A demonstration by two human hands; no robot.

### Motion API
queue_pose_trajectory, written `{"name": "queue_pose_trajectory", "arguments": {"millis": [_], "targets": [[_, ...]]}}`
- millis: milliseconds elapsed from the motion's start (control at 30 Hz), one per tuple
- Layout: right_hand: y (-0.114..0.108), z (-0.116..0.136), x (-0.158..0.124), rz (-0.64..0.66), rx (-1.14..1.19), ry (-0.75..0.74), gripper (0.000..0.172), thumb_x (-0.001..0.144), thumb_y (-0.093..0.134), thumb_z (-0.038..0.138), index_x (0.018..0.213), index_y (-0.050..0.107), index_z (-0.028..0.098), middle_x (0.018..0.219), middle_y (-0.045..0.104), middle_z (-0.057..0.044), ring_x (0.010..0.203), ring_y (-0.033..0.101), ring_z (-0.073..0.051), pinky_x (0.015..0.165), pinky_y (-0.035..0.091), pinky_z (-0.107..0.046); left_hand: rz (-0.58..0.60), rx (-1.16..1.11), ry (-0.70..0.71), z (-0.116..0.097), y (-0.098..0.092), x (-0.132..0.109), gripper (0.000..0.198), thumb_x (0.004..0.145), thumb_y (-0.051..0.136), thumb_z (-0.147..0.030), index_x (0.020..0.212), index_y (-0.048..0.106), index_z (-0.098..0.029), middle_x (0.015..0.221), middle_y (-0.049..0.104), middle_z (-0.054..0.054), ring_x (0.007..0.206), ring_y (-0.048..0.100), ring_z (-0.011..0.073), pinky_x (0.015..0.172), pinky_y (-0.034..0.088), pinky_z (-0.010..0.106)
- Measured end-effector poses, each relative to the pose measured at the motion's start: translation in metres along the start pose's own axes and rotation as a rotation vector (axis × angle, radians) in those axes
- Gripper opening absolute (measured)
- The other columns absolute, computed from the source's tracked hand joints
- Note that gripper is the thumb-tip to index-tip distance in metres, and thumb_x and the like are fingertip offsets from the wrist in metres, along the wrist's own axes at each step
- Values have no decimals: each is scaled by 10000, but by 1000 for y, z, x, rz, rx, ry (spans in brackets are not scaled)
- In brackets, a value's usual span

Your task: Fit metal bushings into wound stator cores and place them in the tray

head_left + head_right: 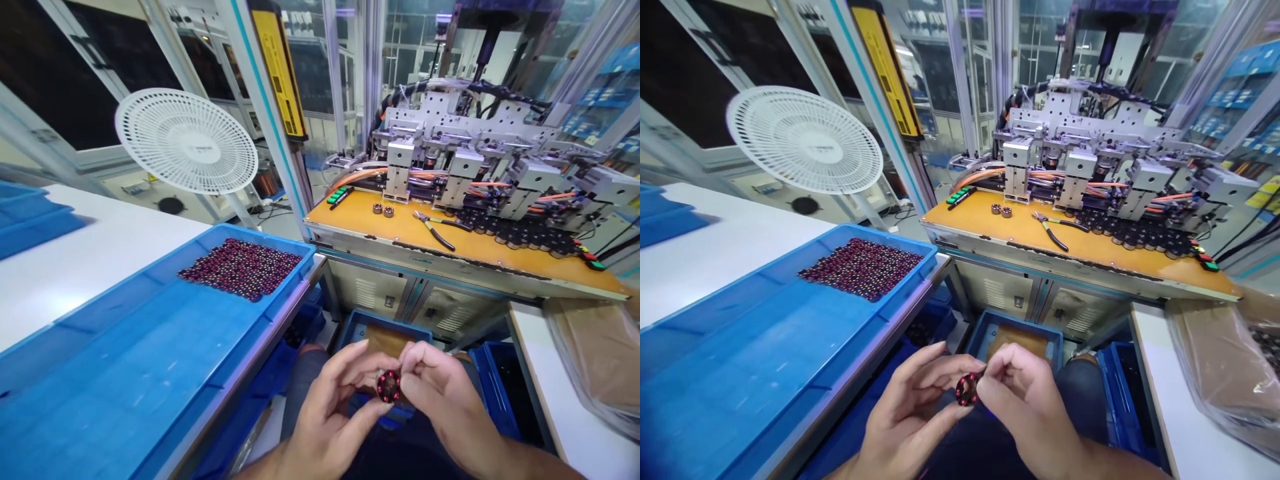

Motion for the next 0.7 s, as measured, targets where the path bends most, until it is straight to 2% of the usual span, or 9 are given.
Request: {"name": "queue_pose_trajectory", "arguments": {"millis": [100, 200, 300, 367, 433, 567, 700], "targets": [[-1, -3, -1, -35, 35, -49, 310, 895, 619, 448, 781, 529, 174, 771, 470, 14, 728, 421, -104, 681, 349, -243, 1, -196, -157, 8, 2, 1, 584, 873, 610, -40, 1332, 495, -384, 1192, 700, 26, 1017, 691, 138, 889, 568, 218], [-2, -8, -6, 0, 7, -67, 296, 917, 592, 422, 775, 521, 172, 772, 476, 9, 733, 434, -105, 686, 357, -242, 13, -364, -324, 17, 1, 2, 404, 839, 669, -63, 1150, 654, -320, 1151, 718, 22, 953, 704, 126, 842, 571, 195], [-5, 2, -8, 56, -118, -73, 311, 917, 577, 443, 783, 523, 168, 779, 488, -3, 731, 453, -115, 679, 369, -252, 25, -409, -367, 22, 0, 3, 300, 822, 710, -140, 1090, 705, -274, 1207, 680, 54, 904, 697, 130, 815, 578, 223], [-7, 14, -6, 62, -205, -68, 329, 896, 590, 481, 815, 532, 167, 789, 510, -10, 734, 475, -124, 678, 380, -260, 34, -388, -346, 22, 1, 5, 340, 787, 750, -192, 1113, 705, -279, 1254, 630, 66, 873, 685, 131, 797, 577, 241], [-7, 22, -3, 56, -296, -31, 346, 867, 618, 496, 813, 538, 164, 774, 532, -10, 724, 486, -126, 669, 384, -260, 37, -288, -339, 20, 3, 6, 339, 756, 776, -197, 1080, 728, -285, 1230, 616, 61, 891, 667, 131, 775, 561, 211], [-5, 30, -1, 54, -437, -1, 334, 838, 646, 449, 714, 533, 160, 681, 519, 15, 640, 453, -100, 597, 361, -235, 2, 11, -325, 14, 3, 7, 281, 752, 766, -152, 1003, 769, -280, 1041, 663, 43, 871, 638, 108, 736, 528, 145], [-3, 29, 0, 47, -522, -29, 290, 822, 648, 419, 717, 559, 163, 687, 546, 12, 642, 472, -102, 592, 383, -226, -70, 60, -338, 13, 0, 3, 389, 727, 777, -99, 1068, 728, -280, 950, 720, 11, 802, 693, 101, 729, 561, 147]]}}
Point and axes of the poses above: each hand's wrist, its own x-axis towards the middle knuckle, its own y-axis out of the palm, z = x × y, the point moved 6 cm from there along x, towards the middle knuckle
